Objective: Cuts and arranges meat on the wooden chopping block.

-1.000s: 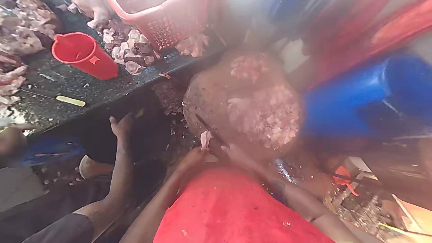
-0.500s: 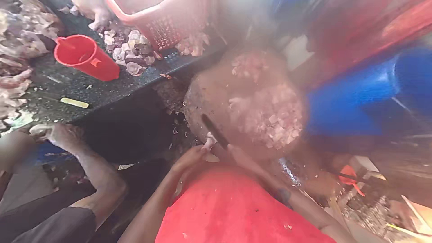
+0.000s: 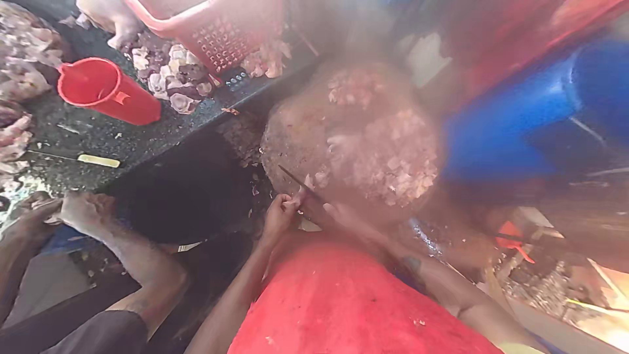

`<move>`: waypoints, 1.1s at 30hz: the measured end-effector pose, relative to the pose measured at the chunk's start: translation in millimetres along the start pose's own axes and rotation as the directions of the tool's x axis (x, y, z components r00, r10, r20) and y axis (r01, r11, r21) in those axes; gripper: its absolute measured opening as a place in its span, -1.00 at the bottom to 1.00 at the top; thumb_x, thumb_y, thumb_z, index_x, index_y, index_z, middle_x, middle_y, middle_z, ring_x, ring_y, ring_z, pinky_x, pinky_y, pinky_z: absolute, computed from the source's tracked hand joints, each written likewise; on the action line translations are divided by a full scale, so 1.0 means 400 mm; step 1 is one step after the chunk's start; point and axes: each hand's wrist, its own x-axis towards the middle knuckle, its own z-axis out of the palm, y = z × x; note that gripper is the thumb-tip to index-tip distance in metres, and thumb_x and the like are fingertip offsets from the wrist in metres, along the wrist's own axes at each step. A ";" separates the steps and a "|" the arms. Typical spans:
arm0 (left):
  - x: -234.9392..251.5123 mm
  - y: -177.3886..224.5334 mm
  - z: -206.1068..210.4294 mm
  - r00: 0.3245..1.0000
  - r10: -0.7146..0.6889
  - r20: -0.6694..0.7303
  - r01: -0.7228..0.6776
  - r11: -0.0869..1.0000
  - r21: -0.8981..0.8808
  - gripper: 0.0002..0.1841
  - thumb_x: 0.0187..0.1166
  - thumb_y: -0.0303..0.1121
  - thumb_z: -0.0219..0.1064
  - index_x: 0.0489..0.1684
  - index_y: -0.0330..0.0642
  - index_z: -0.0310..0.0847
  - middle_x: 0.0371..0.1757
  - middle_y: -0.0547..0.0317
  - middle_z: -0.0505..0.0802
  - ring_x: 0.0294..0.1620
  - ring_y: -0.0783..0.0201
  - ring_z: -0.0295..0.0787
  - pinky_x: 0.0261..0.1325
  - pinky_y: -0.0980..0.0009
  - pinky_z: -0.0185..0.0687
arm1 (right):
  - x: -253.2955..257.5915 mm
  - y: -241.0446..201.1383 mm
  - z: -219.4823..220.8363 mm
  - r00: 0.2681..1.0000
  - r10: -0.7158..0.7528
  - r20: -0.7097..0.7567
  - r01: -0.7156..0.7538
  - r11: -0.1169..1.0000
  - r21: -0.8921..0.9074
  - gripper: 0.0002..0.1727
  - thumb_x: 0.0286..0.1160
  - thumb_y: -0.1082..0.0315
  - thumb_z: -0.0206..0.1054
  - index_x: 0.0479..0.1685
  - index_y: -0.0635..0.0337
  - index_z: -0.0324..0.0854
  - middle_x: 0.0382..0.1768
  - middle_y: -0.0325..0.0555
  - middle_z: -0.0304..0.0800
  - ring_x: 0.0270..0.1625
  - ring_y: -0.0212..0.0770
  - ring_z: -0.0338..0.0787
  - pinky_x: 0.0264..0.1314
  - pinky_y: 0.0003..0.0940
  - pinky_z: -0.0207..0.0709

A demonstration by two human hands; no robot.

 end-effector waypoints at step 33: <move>0.131 -0.241 -0.124 0.907 -0.382 0.177 0.336 0.910 0.242 -0.56 0.64 -0.20 0.35 0.37 -0.29 0.55 -0.04 -0.14 0.84 -0.21 0.05 0.82 -0.04 0.03 0.77 | -0.087 0.171 0.072 0.965 0.262 0.017 -0.262 0.965 0.004 -0.37 0.81 -0.13 0.08 0.48 0.25 0.52 0.10 0.30 0.79 0.20 0.23 0.80 0.34 0.27 0.56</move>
